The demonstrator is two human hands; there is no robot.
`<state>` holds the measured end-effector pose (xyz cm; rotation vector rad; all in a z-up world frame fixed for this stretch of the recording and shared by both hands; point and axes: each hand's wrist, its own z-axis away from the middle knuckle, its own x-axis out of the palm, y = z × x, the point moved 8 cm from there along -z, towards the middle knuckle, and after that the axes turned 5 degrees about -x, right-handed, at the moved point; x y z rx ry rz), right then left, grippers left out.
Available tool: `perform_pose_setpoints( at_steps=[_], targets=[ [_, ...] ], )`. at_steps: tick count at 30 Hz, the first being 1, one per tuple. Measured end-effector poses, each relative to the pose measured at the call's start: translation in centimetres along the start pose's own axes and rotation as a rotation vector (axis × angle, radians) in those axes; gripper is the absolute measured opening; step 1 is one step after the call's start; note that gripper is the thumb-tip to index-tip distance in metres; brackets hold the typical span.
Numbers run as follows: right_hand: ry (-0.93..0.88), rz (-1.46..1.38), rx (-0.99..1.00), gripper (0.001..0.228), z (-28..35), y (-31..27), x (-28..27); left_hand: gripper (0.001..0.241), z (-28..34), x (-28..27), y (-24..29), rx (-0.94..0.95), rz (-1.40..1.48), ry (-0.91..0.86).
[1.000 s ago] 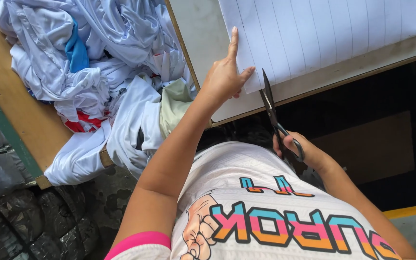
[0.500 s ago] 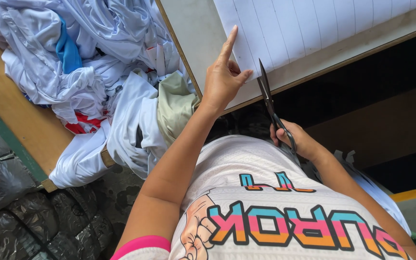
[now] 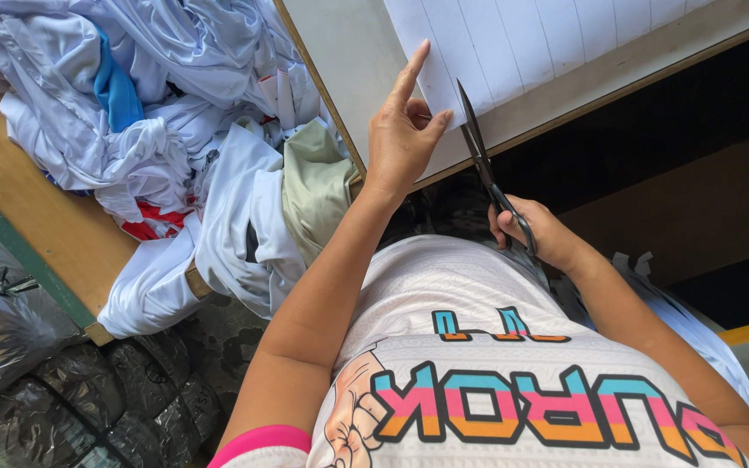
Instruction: Cutting long strips of material along pre-marked lines using large scissors on a cutting table.
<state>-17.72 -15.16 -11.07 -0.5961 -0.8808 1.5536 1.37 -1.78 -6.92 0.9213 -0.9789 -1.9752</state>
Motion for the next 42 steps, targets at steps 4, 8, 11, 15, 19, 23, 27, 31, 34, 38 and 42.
perform_pose_setpoints(
  at_steps=[4, 8, 11, 15, 19, 23, 27, 31, 34, 38, 42],
  targets=[
    [-0.001, 0.005, -0.005, 0.067, -0.05, 0.14, -0.04, 0.077, 0.1, 0.13, -0.18, -0.001, 0.032, -0.01],
    [0.032, 0.038, 0.005, 0.067, 0.13, 0.13, -0.3, 0.065, 0.08, 0.18, -0.26, 0.03, 0.005, 0.007],
    [0.037, 0.068, -0.008, 0.066, 0.2, 0.12, -0.34, 0.064, 0.14, 0.14, -0.07, 0.038, 0.018, -0.001],
    [0.069, 0.108, -0.03, 0.058, 0.41, -0.18, -0.35, 0.062, 0.2, 0.14, 0.0, 0.052, 0.023, 0.008],
    [0.077, 0.122, -0.02, 0.056, 0.44, -0.25, -0.37, 0.063, 0.21, 0.14, 0.0, 0.05, 0.026, 0.008],
    [0.089, 0.152, -0.02, 0.055, 0.45, -0.21, -0.43, 0.062, 0.15, 0.09, 0.03, 0.058, 0.024, 0.014],
    [0.112, 0.184, -0.028, 0.058, 0.51, -0.19, -0.42, 0.062, 0.12, 0.06, 0.05, 0.039, 0.043, 0.017],
    [0.127, 0.207, -0.04, 0.058, 0.6, -0.36, -0.39, 0.062, 0.04, -0.03, -0.08, 0.045, 0.014, 0.036],
    [0.15, 0.215, -0.022, 0.057, 0.71, -0.38, -0.53, 0.063, -0.02, -0.04, -0.08, 0.049, 0.017, 0.031],
    [0.167, 0.227, -0.01, 0.053, 0.85, -0.17, -0.67, 0.063, -0.03, 0.03, -0.18, 0.032, 0.018, 0.019],
    [0.182, 0.234, 0.007, 0.052, 0.85, 0.04, -0.72, 0.063, -0.03, 0.0, -0.01, 0.025, 0.007, 0.008]
  ],
)
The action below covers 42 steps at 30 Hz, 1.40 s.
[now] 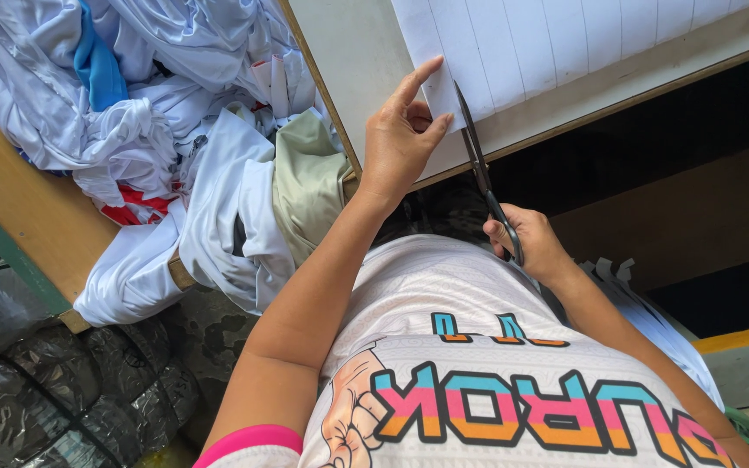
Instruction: Cutting long strips of material along pre-marked lines using large scissors on a cutting table.
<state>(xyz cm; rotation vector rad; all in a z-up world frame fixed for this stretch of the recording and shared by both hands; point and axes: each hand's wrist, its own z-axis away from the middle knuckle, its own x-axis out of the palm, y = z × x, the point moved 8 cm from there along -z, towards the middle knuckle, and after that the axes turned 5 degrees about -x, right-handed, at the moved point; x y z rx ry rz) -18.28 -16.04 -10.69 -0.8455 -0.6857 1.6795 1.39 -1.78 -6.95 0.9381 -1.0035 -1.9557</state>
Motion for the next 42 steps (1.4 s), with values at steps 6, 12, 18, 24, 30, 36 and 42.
perform_pose_setpoints(
  at_steps=[6, 12, 18, 24, 30, 36, 42],
  targets=[
    [0.001, -0.02, 0.017, 0.049, 0.0, 0.1, -0.1, 0.086, -0.1, 0.0, -0.3, 0.02, -0.03, 0.007],
    [-0.03, -0.045, 0.001, 0.061, -1.3, -2.0, -0.2, 0.085, -0.1, -0.1, -0.1, 0.005, -0.024, -0.016],
    [-0.016, -0.143, 0.082, 0.054, -1.5, -2.3, 0.1, 0.06, -1.2, -1.0, 0.3, -0.011, 0.022, 0.008],
    [-0.007, -0.137, 0.072, 0.054, -1.6, -2.0, 0.1, 0.036, -2.8, -2.6, 0.8, 0.026, 0.12, 0.128],
    [0.029, -0.068, 0.052, 0.054, -1.5, -2.0, -0.4, 0.038, -2.8, -2.4, 0.4, 0.046, 0.133, 0.129],
    [-0.005, -0.063, 0.08, 0.059, -2.5, -3.3, -0.5, 0.039, -2.9, -2.5, 0.1, 0.069, 0.162, 0.107],
    [0.007, -0.092, 0.103, 0.058, -3.1, -3.6, -0.4, 0.039, -2.9, -2.5, 0.0, 0.085, 0.15, 0.119]
  ],
)
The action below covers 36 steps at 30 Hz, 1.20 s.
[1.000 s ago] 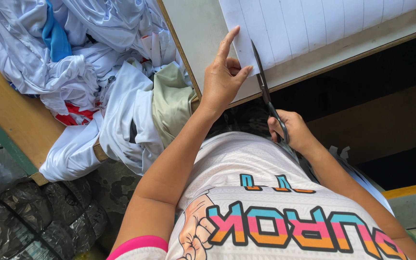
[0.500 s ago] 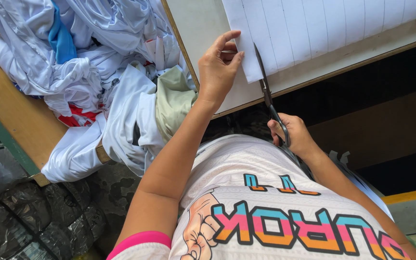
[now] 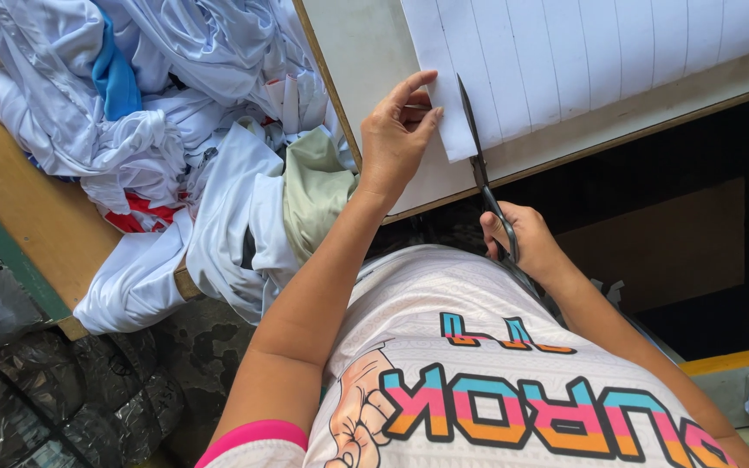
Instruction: Cutting long strips of material along pre-marked lines using large scissors on a cutting table.
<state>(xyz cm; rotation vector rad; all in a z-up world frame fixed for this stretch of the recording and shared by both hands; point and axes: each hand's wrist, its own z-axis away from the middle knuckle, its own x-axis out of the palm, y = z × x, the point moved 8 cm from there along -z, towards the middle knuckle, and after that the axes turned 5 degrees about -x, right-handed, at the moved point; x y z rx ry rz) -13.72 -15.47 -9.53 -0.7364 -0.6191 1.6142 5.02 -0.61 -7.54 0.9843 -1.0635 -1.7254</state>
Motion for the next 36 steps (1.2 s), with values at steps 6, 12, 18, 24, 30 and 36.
perform_pose_setpoints(
  at_steps=[6, 12, 18, 24, 30, 36],
  targets=[
    [0.03, 0.069, -0.06, 0.054, 0.1, -0.3, -0.3, 0.04, -0.2, 0.1, -0.5, 0.01, -0.003, 0.007],
    [-0.004, 0.117, -0.008, 0.058, -0.5, -2.2, -0.3, 0.04, -0.2, 0.1, -0.7, -0.007, 0.019, -0.003],
    [0.021, 0.135, -0.005, 0.06, -1.0, -2.0, -0.5, 0.041, -0.3, 0.1, -0.9, 0.024, 0.017, -0.003],
    [0.056, 0.07, -0.063, 0.061, -0.8, -2.4, -0.4, 0.049, -0.5, 0.4, -2.3, -0.067, 0.106, -0.026],
    [0.05, 0.049, -0.052, 0.061, -1.5, -5.1, -0.3, 0.049, -0.5, 0.2, -2.4, -0.091, 0.187, -0.046],
    [0.061, 0.06, -0.056, 0.06, -2.2, -3.4, -0.5, 0.049, -0.7, 0.3, -2.5, -0.097, 0.199, -0.032]
  ],
)
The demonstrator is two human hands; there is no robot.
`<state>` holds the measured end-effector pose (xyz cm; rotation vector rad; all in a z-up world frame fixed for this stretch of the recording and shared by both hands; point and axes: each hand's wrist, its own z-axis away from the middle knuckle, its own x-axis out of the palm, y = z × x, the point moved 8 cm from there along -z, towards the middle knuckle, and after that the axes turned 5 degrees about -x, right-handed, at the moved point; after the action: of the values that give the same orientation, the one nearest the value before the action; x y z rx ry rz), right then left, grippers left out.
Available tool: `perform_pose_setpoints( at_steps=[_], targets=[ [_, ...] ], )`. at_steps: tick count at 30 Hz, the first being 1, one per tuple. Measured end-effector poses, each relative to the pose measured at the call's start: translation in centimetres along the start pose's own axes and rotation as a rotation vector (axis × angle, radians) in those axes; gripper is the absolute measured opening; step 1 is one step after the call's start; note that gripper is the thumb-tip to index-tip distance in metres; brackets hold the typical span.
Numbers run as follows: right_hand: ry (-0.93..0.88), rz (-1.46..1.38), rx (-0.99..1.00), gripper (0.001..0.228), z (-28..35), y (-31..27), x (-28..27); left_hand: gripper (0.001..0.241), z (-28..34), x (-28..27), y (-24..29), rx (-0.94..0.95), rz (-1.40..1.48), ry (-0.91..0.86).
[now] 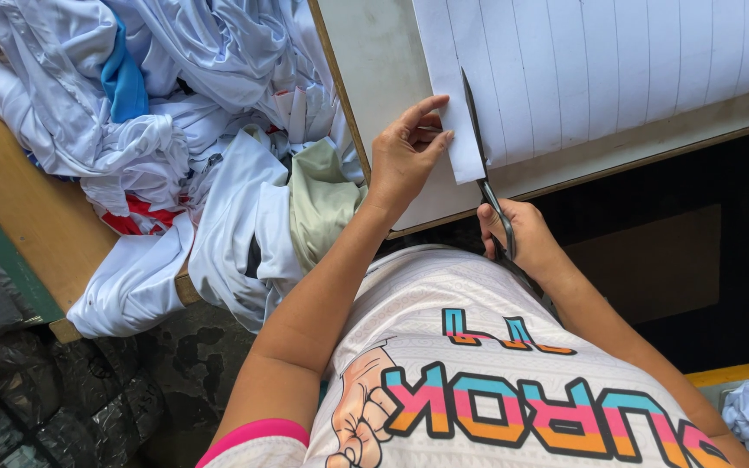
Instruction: Cutting long strips of material along pre-marked lines using large scissors on a cutting table.
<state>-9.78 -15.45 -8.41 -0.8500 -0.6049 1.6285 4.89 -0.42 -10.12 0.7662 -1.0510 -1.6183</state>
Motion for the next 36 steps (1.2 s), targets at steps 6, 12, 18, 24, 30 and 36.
perform_pose_setpoints(
  at_steps=[6, 12, 18, 24, 30, 36],
  targets=[
    [0.033, 0.001, -0.017, 0.057, 0.2, -0.3, -0.3, 0.048, 0.0, 0.0, 0.1, -0.009, -0.001, -0.005],
    [-0.056, -0.023, 0.193, 0.065, 1.4, -3.8, -0.4, 0.034, -2.0, -0.9, 2.9, 0.005, -0.067, 0.046],
    [-0.106, -0.076, 0.275, 0.07, 2.2, -6.1, -0.7, 0.034, -2.4, -0.9, 2.5, -0.075, -0.033, 0.036],
    [-0.163, -0.206, 0.186, 0.07, 1.5, -4.2, -0.3, 0.035, -2.2, -0.8, 2.3, -0.087, 0.03, 0.031],
    [-0.08, 0.009, 0.102, 0.065, -0.7, -2.1, -0.3, 0.038, -2.3, -0.5, 2.0, -0.057, 0.083, 0.011],
    [-0.061, -0.077, 0.08, 0.062, -1.0, -2.6, -0.1, 0.038, -2.0, -0.6, 2.4, -0.02, 0.034, 0.018]
  ],
)
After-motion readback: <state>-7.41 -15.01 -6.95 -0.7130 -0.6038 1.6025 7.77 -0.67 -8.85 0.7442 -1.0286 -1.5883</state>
